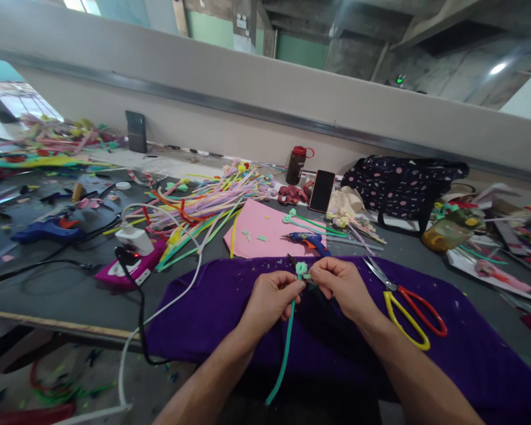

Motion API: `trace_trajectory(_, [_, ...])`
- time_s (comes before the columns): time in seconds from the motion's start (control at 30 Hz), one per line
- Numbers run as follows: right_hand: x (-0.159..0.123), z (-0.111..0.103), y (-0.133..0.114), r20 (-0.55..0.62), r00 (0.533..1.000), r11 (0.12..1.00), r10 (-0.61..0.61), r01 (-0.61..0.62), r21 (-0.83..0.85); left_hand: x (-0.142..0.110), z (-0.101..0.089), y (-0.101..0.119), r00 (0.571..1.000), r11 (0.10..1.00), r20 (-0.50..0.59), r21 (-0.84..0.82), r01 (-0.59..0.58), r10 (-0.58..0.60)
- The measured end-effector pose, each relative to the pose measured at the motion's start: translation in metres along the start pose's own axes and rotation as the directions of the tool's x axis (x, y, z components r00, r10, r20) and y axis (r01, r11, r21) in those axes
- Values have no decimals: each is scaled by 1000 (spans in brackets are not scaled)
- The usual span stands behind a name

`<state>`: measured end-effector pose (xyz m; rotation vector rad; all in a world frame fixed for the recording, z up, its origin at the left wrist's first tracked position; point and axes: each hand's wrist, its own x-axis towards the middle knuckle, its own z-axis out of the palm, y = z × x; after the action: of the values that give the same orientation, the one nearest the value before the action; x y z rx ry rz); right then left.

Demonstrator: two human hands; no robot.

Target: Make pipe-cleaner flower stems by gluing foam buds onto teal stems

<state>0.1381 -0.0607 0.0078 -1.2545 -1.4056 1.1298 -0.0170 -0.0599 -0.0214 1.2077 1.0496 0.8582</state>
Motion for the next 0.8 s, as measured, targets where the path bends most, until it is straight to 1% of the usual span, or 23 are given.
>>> trace_trajectory(0.2, [0,0,0,10,1000,1000,-3,3,14,0,1,1,1000,999,0,36,-5,5])
trace_trajectory(0.5, [1,0,3,-11,1000,998,-16,15,-58,-2,1,3,1000,998,11,54,-12,11])
trace_trajectory(0.8, [1,2,5,-33,999,994,-34,30,-102,-3,0,3,999,993,7,113,-41,41])
